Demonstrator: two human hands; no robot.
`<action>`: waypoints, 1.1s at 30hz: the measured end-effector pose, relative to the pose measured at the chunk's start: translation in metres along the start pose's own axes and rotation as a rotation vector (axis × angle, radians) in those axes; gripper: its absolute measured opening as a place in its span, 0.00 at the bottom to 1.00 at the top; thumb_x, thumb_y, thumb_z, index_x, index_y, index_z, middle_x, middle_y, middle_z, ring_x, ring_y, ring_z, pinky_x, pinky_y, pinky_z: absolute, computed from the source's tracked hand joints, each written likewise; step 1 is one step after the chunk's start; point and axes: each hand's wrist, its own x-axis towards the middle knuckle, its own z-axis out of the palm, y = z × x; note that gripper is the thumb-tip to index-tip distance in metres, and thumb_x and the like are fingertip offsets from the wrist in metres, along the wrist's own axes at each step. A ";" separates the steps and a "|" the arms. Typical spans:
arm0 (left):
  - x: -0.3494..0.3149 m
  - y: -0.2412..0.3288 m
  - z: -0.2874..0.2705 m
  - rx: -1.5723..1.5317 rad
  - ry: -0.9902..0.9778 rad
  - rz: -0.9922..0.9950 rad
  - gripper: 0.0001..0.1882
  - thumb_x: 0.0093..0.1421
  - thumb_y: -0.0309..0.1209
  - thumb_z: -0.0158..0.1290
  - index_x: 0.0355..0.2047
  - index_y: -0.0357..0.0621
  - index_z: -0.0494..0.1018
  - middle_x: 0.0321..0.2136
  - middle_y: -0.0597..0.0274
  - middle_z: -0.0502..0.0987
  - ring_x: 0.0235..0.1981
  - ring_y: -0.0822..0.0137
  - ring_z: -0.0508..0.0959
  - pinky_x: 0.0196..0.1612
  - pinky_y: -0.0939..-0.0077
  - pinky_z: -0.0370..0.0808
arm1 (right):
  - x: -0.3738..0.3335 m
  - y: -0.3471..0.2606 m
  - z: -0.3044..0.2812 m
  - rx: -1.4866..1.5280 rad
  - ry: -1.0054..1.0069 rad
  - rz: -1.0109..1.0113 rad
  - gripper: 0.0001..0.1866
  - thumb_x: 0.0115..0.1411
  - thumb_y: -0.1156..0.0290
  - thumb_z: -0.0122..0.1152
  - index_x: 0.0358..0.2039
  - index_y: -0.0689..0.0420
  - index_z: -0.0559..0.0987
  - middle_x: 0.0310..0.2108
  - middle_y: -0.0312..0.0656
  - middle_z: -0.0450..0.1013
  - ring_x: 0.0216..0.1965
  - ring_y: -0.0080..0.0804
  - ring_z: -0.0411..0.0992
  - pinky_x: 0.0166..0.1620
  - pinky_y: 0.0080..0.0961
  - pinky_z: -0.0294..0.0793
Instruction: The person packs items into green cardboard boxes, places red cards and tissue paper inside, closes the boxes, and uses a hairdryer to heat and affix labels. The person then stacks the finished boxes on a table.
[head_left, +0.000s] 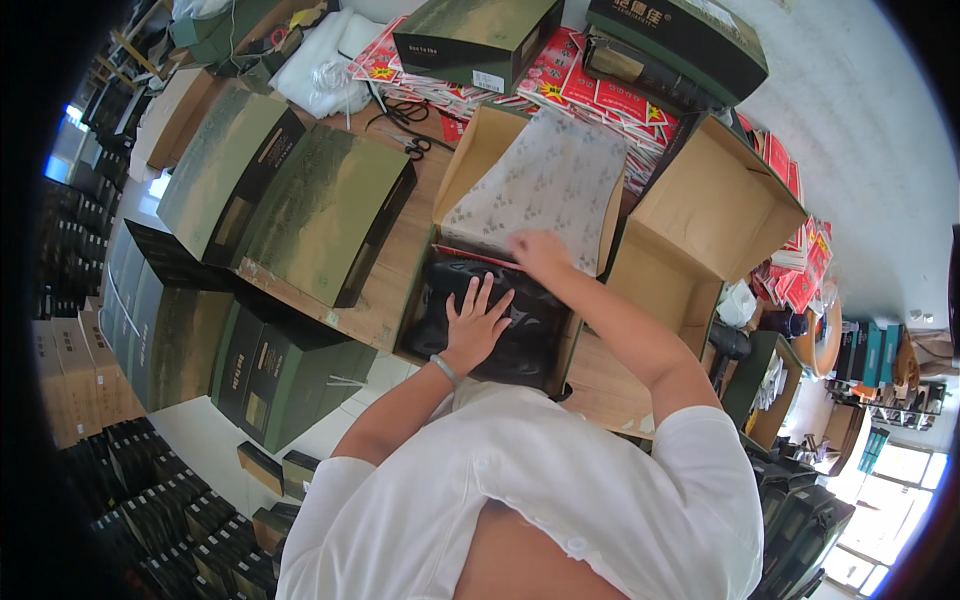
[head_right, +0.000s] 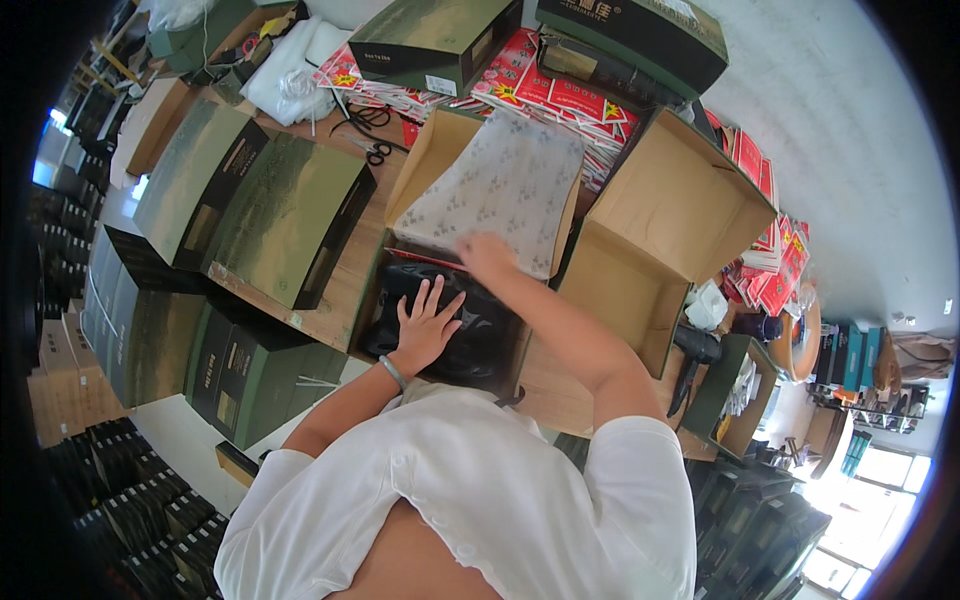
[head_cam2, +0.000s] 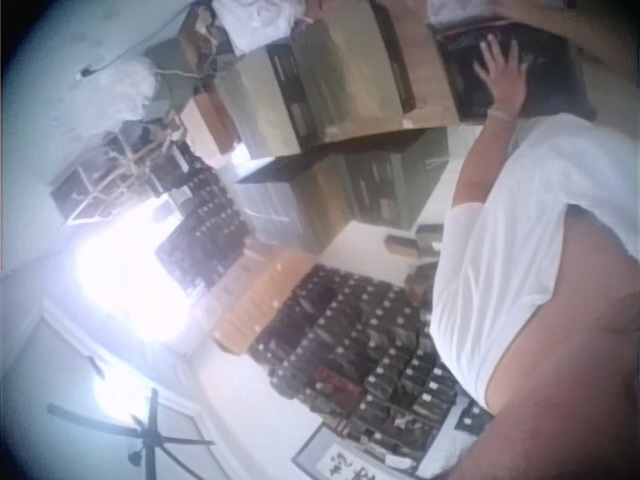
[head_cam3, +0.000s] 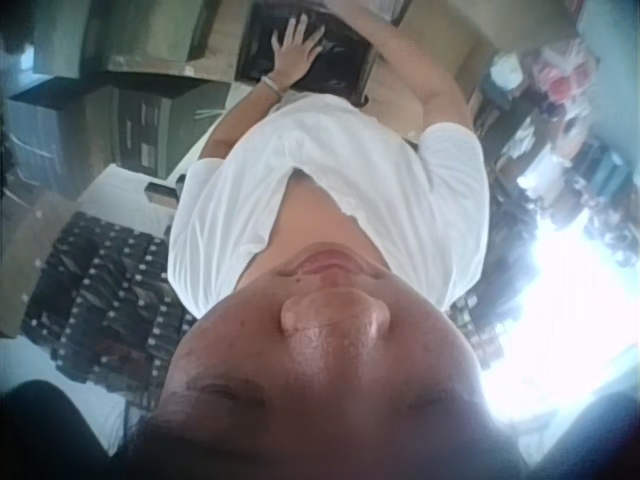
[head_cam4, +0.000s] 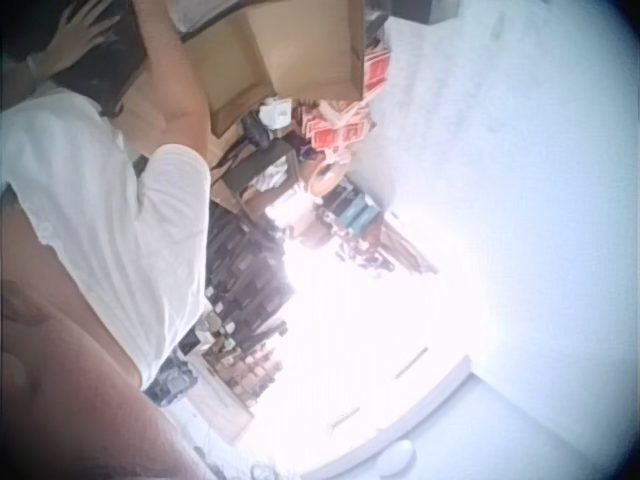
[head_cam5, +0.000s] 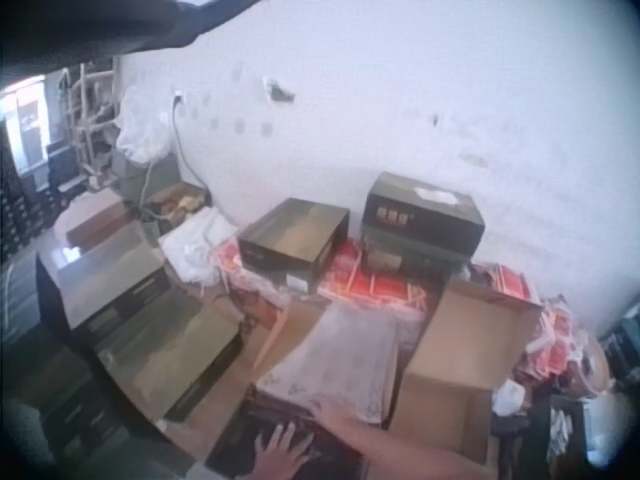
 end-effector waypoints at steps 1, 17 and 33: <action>0.002 0.000 -0.011 -0.031 0.062 0.006 0.23 0.63 0.43 0.50 0.60 0.67 0.68 0.66 0.57 0.57 0.66 0.55 0.57 0.59 0.40 0.54 | 0.012 -0.001 -0.019 0.052 0.059 0.163 0.14 0.60 0.61 0.55 0.36 0.58 0.82 0.34 0.53 0.77 0.39 0.51 0.75 0.47 0.41 0.73; 0.195 -0.078 -0.056 -0.193 -0.374 -0.435 0.29 0.53 0.41 0.62 0.51 0.36 0.71 0.44 0.45 0.75 0.46 0.57 0.74 0.48 0.67 0.70 | 0.059 0.143 0.012 0.433 0.090 0.791 0.20 0.51 0.65 0.67 0.43 0.60 0.76 0.35 0.46 0.77 0.45 0.43 0.75 0.50 0.32 0.71; 0.104 -0.135 -0.127 -1.372 -0.936 -0.218 0.22 0.55 0.37 0.63 0.46 0.36 0.77 0.47 0.63 0.77 0.51 0.69 0.72 0.58 0.74 0.63 | -0.149 0.005 -0.060 1.259 0.129 0.074 0.29 0.54 0.78 0.66 0.55 0.48 0.65 0.68 0.45 0.48 0.64 0.35 0.55 0.54 0.28 0.65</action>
